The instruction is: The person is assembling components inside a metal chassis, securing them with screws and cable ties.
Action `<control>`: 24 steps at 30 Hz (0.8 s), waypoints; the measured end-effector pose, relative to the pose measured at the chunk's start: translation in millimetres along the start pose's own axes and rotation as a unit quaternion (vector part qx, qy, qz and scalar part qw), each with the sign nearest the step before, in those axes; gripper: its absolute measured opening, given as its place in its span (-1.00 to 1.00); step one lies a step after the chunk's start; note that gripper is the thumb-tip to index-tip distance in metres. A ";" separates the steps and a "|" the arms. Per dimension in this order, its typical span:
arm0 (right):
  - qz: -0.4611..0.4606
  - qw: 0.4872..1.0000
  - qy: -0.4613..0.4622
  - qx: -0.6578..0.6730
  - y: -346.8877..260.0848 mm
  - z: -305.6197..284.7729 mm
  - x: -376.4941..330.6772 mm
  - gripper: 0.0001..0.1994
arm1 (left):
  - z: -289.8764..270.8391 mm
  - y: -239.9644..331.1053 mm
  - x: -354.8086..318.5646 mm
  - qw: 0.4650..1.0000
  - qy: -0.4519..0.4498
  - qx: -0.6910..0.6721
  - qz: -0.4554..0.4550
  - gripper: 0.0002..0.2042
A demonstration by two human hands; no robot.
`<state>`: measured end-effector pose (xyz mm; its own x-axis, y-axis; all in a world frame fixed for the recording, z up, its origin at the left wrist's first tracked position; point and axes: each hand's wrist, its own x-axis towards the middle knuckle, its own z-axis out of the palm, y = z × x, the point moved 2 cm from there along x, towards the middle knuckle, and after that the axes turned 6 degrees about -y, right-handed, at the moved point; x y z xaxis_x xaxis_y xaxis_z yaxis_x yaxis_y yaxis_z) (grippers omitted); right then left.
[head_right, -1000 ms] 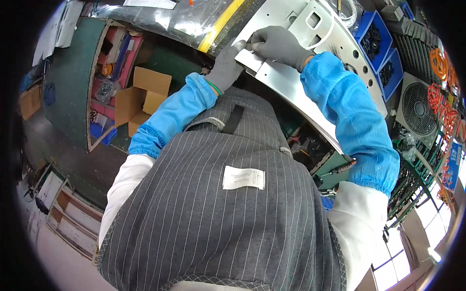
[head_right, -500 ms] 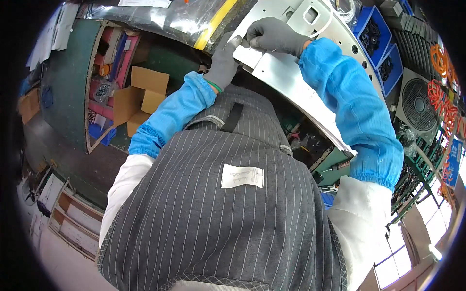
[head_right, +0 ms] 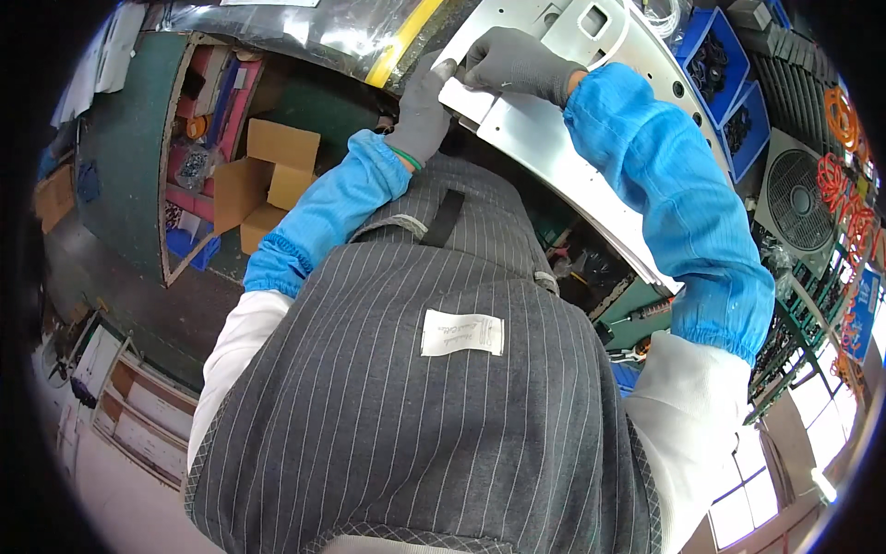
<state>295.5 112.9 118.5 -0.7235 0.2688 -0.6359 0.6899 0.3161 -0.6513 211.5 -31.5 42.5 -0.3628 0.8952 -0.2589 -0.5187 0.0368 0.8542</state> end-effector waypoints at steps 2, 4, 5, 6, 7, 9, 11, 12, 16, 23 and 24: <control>0.007 1.000 0.003 0.011 1.7 1.3 -1.9 -0.76 | 1.3 3.4 -1.1 1.000 -0.001 0.017 0.004 -0.73; -0.019 1.000 -0.002 0.011 5.2 1.4 -2.7 -0.82 | 0.3 5.3 -1.3 0.999 0.000 0.035 0.010 -0.74; -0.019 1.000 -0.001 0.011 8.0 -0.5 -4.3 -0.82 | 0.2 5.0 -1.2 1.000 -0.009 0.024 -0.007 -0.74; -0.053 0.997 0.005 -0.046 7.3 -3.5 -6.8 -0.85 | -0.6 3.4 -1.2 1.000 -0.017 0.012 -0.022 -0.75; -0.088 0.991 0.012 -0.103 6.2 -5.5 -8.0 -0.88 | -2.0 2.6 -1.2 1.000 -0.016 0.012 -0.022 -0.75; -0.096 0.984 -0.012 -0.147 3.2 -10.8 -6.8 -0.87 | -2.8 4.5 -1.0 0.999 -0.031 0.009 -0.020 -0.76; -0.104 0.975 -0.037 -0.191 -2.3 -13.4 -6.1 -0.83 | -0.3 8.5 -2.2 0.999 -0.025 0.016 -0.023 -0.76; -0.102 0.969 -0.026 -0.221 -5.8 -13.2 -6.3 -0.84 | 0.8 10.1 -3.1 0.999 -0.020 0.023 -0.028 -0.76; -0.125 0.953 0.006 -0.276 -6.4 -11.6 -4.8 -0.84 | 1.5 9.4 -0.6 0.999 -0.019 0.025 -0.007 -0.77; -0.079 0.983 -0.042 -0.161 4.0 -12.3 7.5 -0.88 | 0.4 10.2 -2.4 0.999 -0.018 0.031 0.003 -0.79; -0.082 0.986 -0.043 -0.138 5.7 -11.8 8.7 -0.89 | 0.4 10.7 -2.8 0.999 -0.013 0.046 0.000 -0.80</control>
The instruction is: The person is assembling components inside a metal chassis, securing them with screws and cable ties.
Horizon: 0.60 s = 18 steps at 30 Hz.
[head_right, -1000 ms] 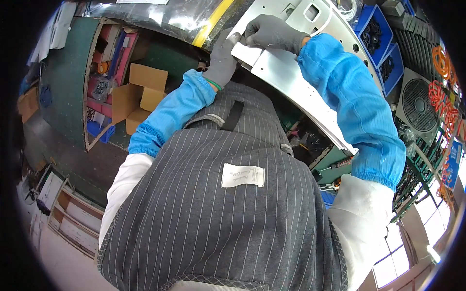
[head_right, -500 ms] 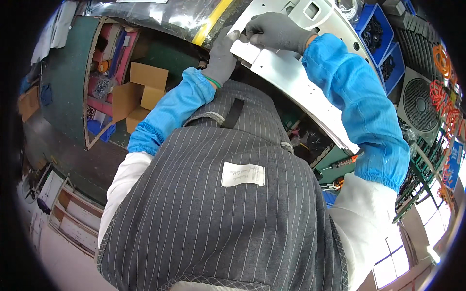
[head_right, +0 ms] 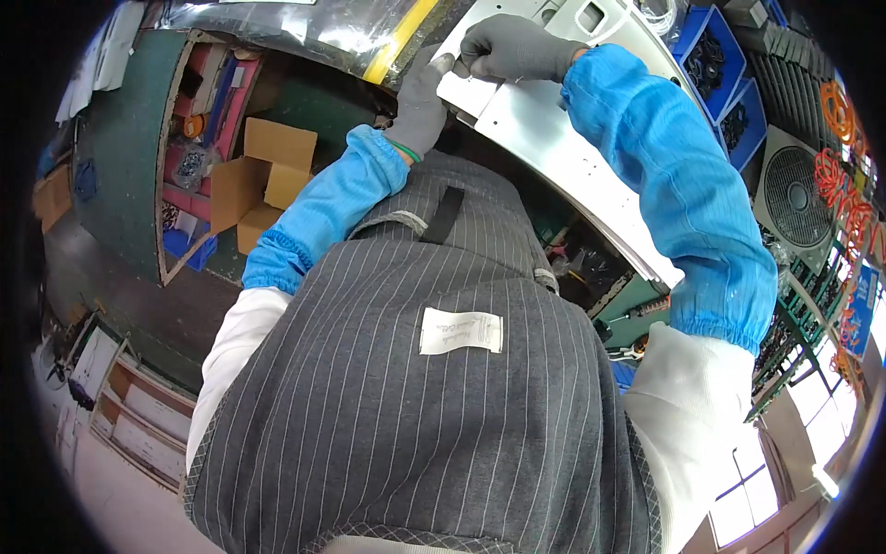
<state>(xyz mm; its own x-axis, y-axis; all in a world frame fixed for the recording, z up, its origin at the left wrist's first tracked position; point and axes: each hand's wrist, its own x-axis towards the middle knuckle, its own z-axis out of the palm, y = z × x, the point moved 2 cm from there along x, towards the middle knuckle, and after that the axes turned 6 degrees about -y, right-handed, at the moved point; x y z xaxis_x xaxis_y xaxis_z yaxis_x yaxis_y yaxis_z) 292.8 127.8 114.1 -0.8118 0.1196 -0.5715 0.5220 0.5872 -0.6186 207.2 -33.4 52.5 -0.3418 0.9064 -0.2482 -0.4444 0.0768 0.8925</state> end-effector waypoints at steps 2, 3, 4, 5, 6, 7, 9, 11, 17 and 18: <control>-0.003 1.000 0.003 0.024 4.7 0.4 -1.0 -0.90 | 1.2 -3.5 3.2 1.000 -0.005 -0.006 0.018 -0.80; 0.006 0.999 -0.001 0.033 -1.0 -1.3 -3.9 -0.91 | 1.7 -3.6 3.4 0.999 -0.006 -0.012 0.035 -0.80; 0.016 0.999 -0.004 0.043 -4.8 -1.8 -5.0 -0.91 | 0.9 -4.3 2.7 0.999 -0.006 -0.012 0.035 -0.80; 0.016 0.999 -0.005 0.043 -4.1 1.2 -3.4 -0.91 | -1.0 -5.0 1.7 0.999 -0.005 -0.013 0.034 -0.80; 0.011 0.999 -0.004 0.047 -2.1 2.6 -2.0 -0.93 | -0.7 -4.1 3.5 0.999 -0.006 -0.014 0.035 -0.80; 0.007 0.999 -0.004 0.052 0.5 2.3 -0.9 -0.94 | 0.0 -3.5 5.3 0.999 -0.008 -0.014 0.036 -0.80; -0.008 0.998 -0.018 0.065 3.2 -2.3 1.6 -0.94 | -0.4 -3.9 5.3 0.999 -0.014 0.005 0.039 -0.80; -0.024 0.996 -0.035 0.081 0.9 -0.2 1.2 -0.94 | -2.4 -6.8 3.8 1.000 -0.014 -0.007 0.025 -0.80; -0.024 0.996 0.084 -0.028 1.0 15.1 -9.4 -0.90 | -1.6 -10.3 8.8 0.999 -0.023 -0.031 0.005 -0.78; -0.022 0.996 0.086 -0.025 -1.4 12.9 -11.4 -0.90 | -0.7 -9.2 8.3 0.998 -0.022 -0.053 -0.010 -0.77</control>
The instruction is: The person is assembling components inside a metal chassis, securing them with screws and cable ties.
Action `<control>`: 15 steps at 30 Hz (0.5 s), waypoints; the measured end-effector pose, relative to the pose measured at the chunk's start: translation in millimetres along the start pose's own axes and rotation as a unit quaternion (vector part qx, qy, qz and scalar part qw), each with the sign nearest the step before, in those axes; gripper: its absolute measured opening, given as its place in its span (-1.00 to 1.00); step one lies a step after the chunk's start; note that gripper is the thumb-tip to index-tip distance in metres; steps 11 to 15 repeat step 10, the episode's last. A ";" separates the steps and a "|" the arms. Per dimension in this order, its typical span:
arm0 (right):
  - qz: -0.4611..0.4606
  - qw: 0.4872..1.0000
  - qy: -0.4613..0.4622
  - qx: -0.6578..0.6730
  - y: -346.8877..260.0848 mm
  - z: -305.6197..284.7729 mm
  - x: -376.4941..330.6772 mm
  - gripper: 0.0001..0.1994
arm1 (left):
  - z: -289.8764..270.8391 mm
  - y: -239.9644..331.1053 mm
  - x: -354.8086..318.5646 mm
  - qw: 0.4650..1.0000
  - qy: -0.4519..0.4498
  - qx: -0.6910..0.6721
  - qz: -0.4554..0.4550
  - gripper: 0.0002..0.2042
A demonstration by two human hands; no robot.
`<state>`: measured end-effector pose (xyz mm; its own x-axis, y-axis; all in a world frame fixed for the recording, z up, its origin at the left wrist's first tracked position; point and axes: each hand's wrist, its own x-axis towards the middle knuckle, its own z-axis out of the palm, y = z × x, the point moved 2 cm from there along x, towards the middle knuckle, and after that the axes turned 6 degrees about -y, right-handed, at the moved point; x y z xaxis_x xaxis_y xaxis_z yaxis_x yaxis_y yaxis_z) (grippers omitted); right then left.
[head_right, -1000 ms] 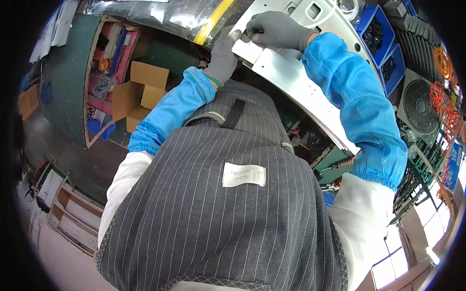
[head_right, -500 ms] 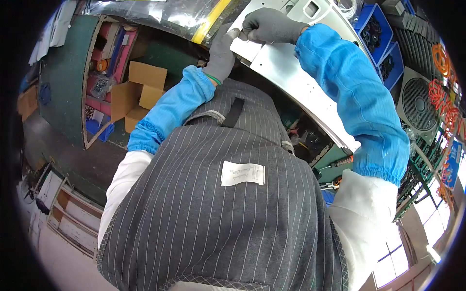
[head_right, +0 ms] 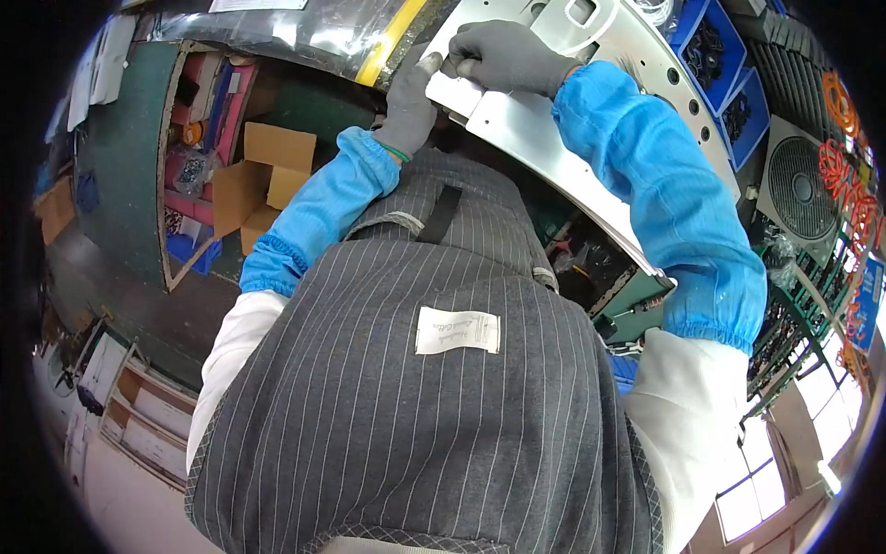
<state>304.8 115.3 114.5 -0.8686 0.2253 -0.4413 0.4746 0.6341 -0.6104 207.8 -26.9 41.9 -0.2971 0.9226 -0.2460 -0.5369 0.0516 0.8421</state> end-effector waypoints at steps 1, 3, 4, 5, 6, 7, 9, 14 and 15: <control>0.017 0.999 -0.025 0.032 -0.6 -3.4 -2.1 -0.86 | 1.6 1.5 -0.5 1.000 -0.004 0.001 -0.003 -0.77; 0.040 0.996 -0.046 0.062 -2.3 -4.2 -8.9 -0.81 | 7.6 9.2 -2.2 0.978 -0.010 0.188 0.093 -0.75; -0.009 0.998 0.038 -0.047 -5.9 -5.4 -13.5 -0.79 | 8.7 9.9 -2.4 0.978 -0.017 0.185 0.094 -0.75; -0.055 0.978 0.120 -0.159 -10.2 -5.6 -19.8 -0.78 | 7.1 9.8 -2.4 0.988 -0.021 0.141 0.061 -0.75; -0.075 0.958 0.177 -0.215 -24.3 -7.8 -26.3 -0.75 | 6.7 9.9 -0.9 0.995 -0.021 0.094 0.034 -0.75; -0.085 0.952 0.242 -0.164 -36.1 -12.6 -41.8 -0.72 | 2.8 9.1 -3.0 0.997 -0.027 0.068 0.037 -0.75; -0.078 0.928 0.355 -0.085 -39.3 -18.7 -72.6 -0.64 | 3.1 13.1 -6.5 0.996 -0.014 0.087 0.016 -0.77; -0.074 0.927 0.356 -0.093 -34.1 -22.1 -77.6 -0.64 | 5.6 19.8 -8.3 0.991 -0.009 0.133 0.030 -0.76; -0.074 0.927 0.356 -0.093 -34.1 -22.1 -77.6 -0.64 | 5.6 19.8 -8.3 0.991 -0.009 0.133 0.030 -0.76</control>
